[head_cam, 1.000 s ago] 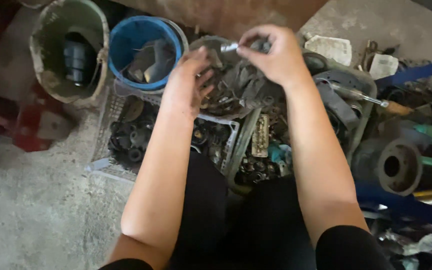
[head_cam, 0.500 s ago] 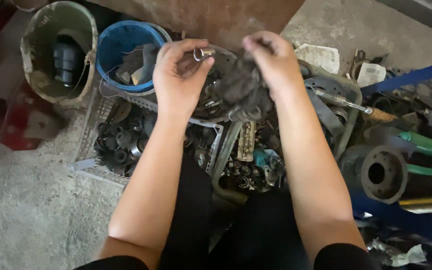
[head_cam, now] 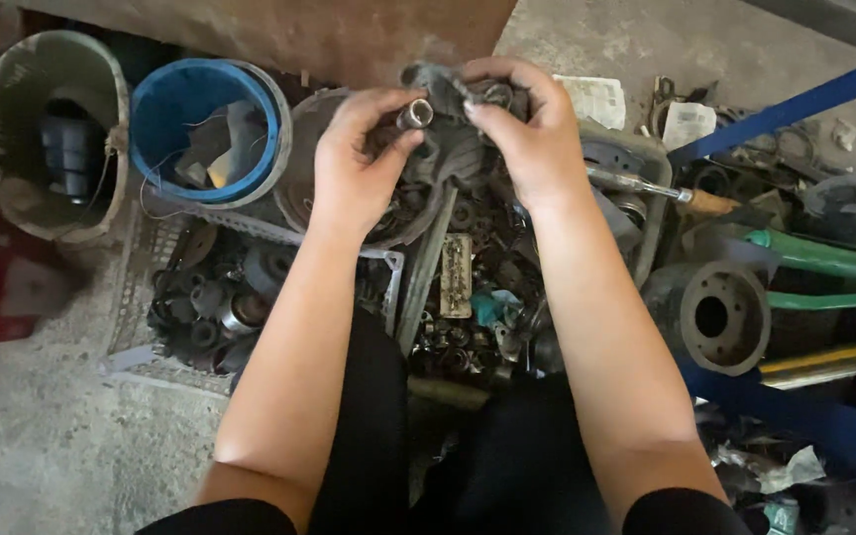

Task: The person wipes various metal sockets and mechanical parts with a rag. They pick up items from a tool cart and bins, clean them, and place them back.

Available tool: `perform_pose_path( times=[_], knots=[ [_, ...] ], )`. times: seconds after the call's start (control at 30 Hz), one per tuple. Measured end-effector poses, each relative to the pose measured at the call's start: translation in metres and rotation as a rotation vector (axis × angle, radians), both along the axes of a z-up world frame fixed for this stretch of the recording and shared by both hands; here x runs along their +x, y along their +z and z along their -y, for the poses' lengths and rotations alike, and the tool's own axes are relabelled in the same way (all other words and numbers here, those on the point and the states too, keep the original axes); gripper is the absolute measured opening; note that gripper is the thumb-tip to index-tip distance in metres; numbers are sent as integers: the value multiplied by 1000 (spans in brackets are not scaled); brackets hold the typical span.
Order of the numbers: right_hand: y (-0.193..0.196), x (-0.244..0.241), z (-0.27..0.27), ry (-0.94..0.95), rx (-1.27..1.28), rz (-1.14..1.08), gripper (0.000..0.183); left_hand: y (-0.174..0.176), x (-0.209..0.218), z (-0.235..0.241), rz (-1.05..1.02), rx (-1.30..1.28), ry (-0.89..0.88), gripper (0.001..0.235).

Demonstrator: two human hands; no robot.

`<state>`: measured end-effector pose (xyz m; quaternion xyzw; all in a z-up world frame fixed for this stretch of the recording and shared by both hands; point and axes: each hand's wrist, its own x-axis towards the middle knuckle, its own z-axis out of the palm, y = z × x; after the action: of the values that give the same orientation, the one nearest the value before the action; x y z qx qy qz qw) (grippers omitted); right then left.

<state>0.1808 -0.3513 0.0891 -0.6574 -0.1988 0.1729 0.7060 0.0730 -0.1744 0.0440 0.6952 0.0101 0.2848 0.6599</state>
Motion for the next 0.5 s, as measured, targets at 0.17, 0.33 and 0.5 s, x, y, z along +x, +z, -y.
perform_pose_path(
  times=[0.17,0.33,0.5],
  knots=[
    [4,-4,5,79,-226,384,29,-24,14,7,-110,-184,-56,38],
    [17,-13,10,102,-432,790,38,-35,20,17,-204,-342,-92,35],
    [21,-11,17,167,-476,669,35,-31,16,31,-192,-211,0,26]
  ],
)
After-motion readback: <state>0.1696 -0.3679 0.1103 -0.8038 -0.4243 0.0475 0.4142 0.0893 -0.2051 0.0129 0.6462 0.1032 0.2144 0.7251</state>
